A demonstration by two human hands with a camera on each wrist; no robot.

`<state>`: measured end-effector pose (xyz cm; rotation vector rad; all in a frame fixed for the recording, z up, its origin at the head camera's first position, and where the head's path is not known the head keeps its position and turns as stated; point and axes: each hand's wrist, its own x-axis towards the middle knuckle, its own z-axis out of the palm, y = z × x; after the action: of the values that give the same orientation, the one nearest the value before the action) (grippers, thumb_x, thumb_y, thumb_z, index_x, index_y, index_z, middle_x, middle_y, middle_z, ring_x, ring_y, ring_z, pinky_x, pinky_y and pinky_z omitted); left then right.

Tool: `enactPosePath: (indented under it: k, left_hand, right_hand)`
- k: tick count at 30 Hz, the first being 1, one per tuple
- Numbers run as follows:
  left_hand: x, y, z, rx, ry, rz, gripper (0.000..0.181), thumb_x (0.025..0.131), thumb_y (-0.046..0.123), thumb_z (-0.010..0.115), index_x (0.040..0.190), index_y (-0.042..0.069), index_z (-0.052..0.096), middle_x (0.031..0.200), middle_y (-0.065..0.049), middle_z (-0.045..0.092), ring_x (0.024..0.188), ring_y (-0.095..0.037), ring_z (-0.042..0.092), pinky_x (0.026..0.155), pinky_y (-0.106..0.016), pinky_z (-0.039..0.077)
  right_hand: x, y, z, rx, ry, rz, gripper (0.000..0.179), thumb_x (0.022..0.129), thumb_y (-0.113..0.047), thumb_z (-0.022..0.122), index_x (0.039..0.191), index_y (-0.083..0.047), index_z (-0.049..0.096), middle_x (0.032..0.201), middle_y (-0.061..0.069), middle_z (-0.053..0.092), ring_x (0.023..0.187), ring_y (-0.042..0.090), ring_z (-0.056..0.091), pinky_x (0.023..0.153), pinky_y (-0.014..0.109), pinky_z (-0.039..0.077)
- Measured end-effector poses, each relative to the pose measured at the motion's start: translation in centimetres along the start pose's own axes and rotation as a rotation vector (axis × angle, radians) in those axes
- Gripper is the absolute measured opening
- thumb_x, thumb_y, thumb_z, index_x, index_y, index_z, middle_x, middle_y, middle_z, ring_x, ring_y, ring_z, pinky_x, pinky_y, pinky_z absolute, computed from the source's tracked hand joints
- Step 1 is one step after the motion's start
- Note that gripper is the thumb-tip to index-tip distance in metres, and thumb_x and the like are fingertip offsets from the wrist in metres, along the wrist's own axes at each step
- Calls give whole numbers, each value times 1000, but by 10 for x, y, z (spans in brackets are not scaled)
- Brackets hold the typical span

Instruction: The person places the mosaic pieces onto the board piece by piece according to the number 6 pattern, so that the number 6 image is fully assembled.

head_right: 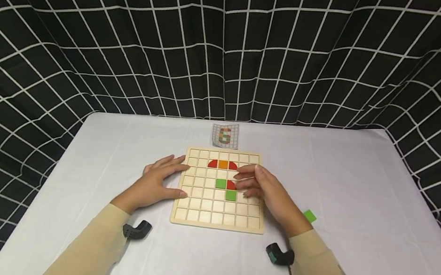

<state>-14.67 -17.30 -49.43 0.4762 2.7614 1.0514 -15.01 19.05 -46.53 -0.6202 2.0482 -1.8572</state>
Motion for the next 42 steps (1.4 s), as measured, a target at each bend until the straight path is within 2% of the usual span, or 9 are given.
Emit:
enactPosePath:
  k: [8,15,20,26,35,42]
  left_hand:
    - [1,0,0,1,-9,0,79,88,47,92,157,25,61,175,9,33,164,-22,15,123,-53,11]
    - [2,0,-1,5,-5,2,79,88,47,92,157,24,61,175,8,33,164,-22,15,123,-53,11]
    - [2,0,0,3,-1,13,79,88,47,92,157,24,61,175,8,33,164,-22,15,123,-53,11]
    - [1,-1,0,0,0,5,79,87,47,93,156,25,61,174,9,33,163,-20,15,123,-52,11]
    - [0,0,2,6,9,8,79,87,47,93,156,25,61,175,8,34,164,-22,15,122,-53,11]
    - [-1,1,2,3,-3,-14,79,88,47,92,157,25,60,175,8,32,164,-19,13,123,-52,10]
  right_hand:
    - [-4,-3,-5,-4,11,-43,66,121,-40,22,148,14,49,143,31,60,129,52,60,99,45,57]
    - [-9,-7,-14,-16,45,-43,63,121,-41,22,150,7,52,148,34,54,130,51,58,100,42,55]
    - [-13,-8,-20,-32,63,-19,67,121,-42,21,149,12,49,141,31,60,126,50,59,98,40,55]
    - [-17,-8,-26,-53,75,-15,65,122,-39,24,146,15,49,136,37,60,121,46,62,93,38,56]
    - [-37,-7,-40,-129,87,-6,58,122,-34,26,144,12,54,131,32,63,116,38,64,96,32,56]
    - [-50,-7,-52,-115,87,-20,55,122,-29,25,144,14,51,132,34,61,115,37,64,95,32,56]
